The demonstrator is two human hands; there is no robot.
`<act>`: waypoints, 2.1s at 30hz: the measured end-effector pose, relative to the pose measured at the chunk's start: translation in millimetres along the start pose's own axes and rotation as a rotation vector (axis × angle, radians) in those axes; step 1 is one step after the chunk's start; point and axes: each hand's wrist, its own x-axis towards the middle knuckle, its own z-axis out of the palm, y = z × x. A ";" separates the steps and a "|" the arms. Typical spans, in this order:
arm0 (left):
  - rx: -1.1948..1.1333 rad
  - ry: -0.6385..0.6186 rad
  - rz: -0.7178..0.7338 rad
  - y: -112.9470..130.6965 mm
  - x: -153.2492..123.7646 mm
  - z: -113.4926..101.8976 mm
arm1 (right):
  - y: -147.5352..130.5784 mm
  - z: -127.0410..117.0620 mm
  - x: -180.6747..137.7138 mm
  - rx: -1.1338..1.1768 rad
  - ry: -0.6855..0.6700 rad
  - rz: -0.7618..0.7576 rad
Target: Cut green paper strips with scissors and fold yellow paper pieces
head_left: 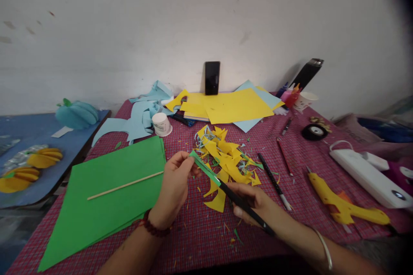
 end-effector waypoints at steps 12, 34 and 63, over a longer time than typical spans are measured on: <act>0.007 -0.006 0.010 -2.2 0.2 -0.3 | -4.8 0.6 -1.5 -0.048 0.014 0.038; 0.059 -0.040 -0.043 -5.3 -5.3 6.4 | -6.7 3.4 3.0 -0.045 0.030 0.000; -0.197 -0.088 -0.178 12.2 3.5 -8.4 | -82.2 -100.3 121.7 -0.926 0.505 -0.260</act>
